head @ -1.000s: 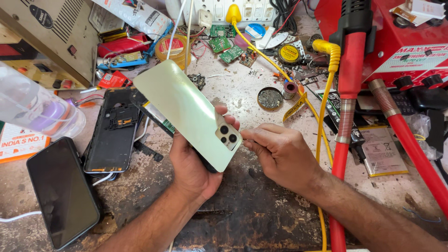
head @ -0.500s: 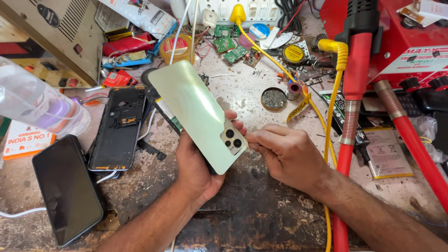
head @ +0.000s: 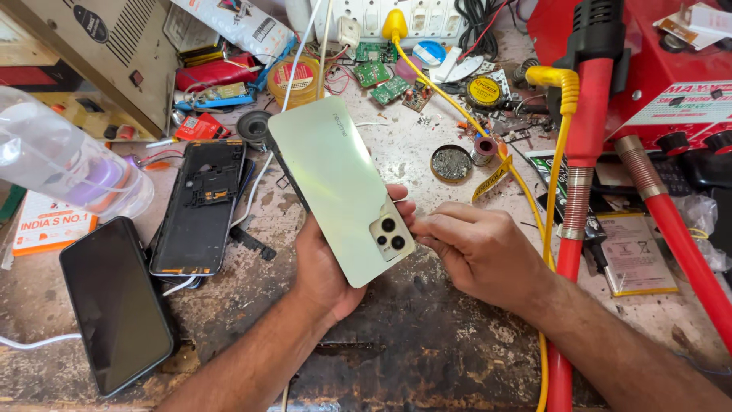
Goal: The person removes the back cover of a smartphone, detaches the internal frame, and applies adhesive to the battery area. The person then reassembles the phone by placing the frame and back cover back onto the device.
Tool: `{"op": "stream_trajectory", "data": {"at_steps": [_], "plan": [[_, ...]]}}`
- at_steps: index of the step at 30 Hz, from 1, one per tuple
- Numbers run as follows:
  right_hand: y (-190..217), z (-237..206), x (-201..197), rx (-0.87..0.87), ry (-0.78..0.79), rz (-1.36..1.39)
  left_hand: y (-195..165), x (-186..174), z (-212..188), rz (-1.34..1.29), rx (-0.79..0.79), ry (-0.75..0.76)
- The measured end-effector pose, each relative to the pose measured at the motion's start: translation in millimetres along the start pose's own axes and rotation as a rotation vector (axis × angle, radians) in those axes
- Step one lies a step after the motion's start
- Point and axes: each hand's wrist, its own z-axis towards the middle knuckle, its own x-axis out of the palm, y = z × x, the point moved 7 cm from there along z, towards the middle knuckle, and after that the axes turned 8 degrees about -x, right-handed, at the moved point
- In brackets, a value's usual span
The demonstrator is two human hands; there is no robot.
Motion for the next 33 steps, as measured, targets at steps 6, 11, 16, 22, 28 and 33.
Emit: {"op": "stream_trajectory", "data": {"at_steps": [6, 11, 16, 22, 28, 33], "plan": [[4.0, 1.5, -3.7, -0.009, -0.013, -0.027, 10.1, -3.6, 0.9, 0.126, -0.111, -0.037], [2.5, 3.0, -5.8, 0.042, -0.031, -0.01, -0.2, 0.7, 2.9, 0.036, -0.052, 0.007], [6.2, 2.6, -9.7, 0.021, -0.051, 0.041, -10.1, -0.3, 2.2, 0.05, 0.02, 0.005], [12.9, 0.8, -14.7, -0.082, -0.098, -0.042, -2.9, -4.9, 3.3, 0.047, -0.04, -0.01], [17.4, -2.6, -15.1, -0.285, 0.045, -0.129, 4.1, -2.8, 1.2, 0.072, -0.12, 0.022], [25.9, -5.7, -14.4, -0.342, 0.062, -0.277, 3.8, 0.9, -1.6, 0.077, -0.133, 0.047]]}}
